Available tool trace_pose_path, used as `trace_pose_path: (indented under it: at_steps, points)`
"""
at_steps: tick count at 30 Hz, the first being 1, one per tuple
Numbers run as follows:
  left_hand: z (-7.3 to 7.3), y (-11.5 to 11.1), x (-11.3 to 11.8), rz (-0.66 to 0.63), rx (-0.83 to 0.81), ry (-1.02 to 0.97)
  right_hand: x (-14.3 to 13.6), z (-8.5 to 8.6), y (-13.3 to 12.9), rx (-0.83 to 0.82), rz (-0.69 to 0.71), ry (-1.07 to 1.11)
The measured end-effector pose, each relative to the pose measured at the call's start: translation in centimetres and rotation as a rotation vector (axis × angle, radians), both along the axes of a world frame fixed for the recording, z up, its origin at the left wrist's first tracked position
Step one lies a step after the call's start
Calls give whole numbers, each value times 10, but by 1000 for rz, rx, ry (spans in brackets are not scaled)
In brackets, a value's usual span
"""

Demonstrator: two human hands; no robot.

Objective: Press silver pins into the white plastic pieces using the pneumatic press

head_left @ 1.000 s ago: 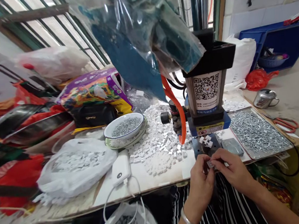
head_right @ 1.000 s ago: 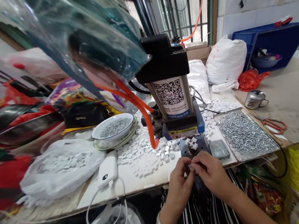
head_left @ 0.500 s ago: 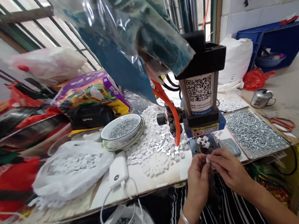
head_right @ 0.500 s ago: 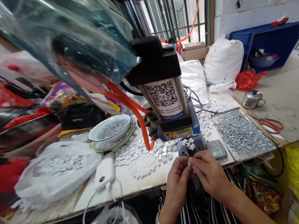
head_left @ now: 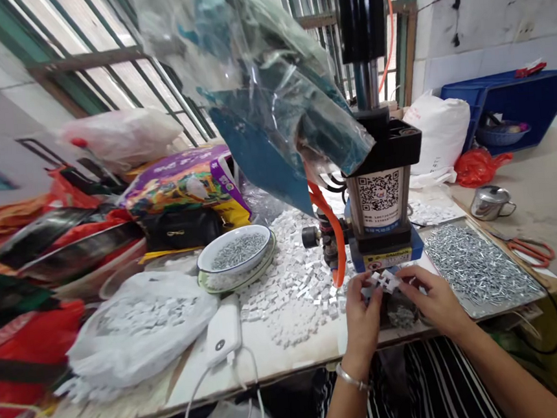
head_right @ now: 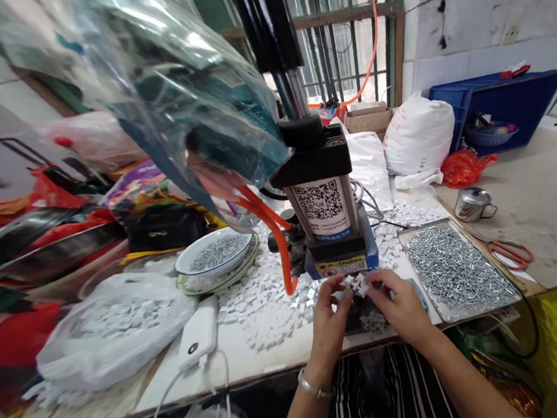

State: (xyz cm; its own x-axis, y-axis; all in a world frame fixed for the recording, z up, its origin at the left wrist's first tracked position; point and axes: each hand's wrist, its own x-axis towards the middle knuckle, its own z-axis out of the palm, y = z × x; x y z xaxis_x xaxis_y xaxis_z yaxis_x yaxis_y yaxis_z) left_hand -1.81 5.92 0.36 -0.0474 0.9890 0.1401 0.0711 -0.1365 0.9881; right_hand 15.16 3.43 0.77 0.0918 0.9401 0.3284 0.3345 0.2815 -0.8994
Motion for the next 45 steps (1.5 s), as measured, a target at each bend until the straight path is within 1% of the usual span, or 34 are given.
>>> trace_pose_path:
  at_steps: [2,4,7,12,17,19,22,25,28,31,34,36,39,42,45]
  points:
    - [-7,10,5,-70,-24,-50,-2,0,13,19,-11,-24]
    - [-14,15,10,-127,-56,-123,-5,-3,23,50,-20,-52]
    - [-20,17,14,-144,-61,-218,-11,-9,29,116,-28,-112]
    - [-21,16,14,-146,-47,-262,-13,-11,29,234,-7,-279]
    - [-18,17,15,-150,-67,-279,-13,-8,29,285,60,-379]
    - [-17,17,16,-158,-77,-302,-13,-8,30,263,50,-381]
    - [-16,17,17,-165,-94,-331,-10,-10,33,182,12,-366]
    - [-16,17,17,-170,-96,-353,-7,-13,37,132,20,-333]
    - [-16,17,17,-175,-96,-349,-4,-14,39,119,39,-296]
    - [-16,17,17,-178,-91,-335,-4,-13,37,198,75,-369]
    - [-18,18,16,-187,-71,-336,-8,-14,33,375,115,-477]
    - [-21,18,15,-210,-52,-349,-10,-17,30,450,106,-483]
    - [-26,18,11,-287,-44,-396,-12,-21,29,442,51,-422]
    - [-30,19,8,-352,-54,-434,-12,-22,29,446,49,-396]
    - [-31,21,10,-319,-71,-402,-11,-20,29,458,71,-411]
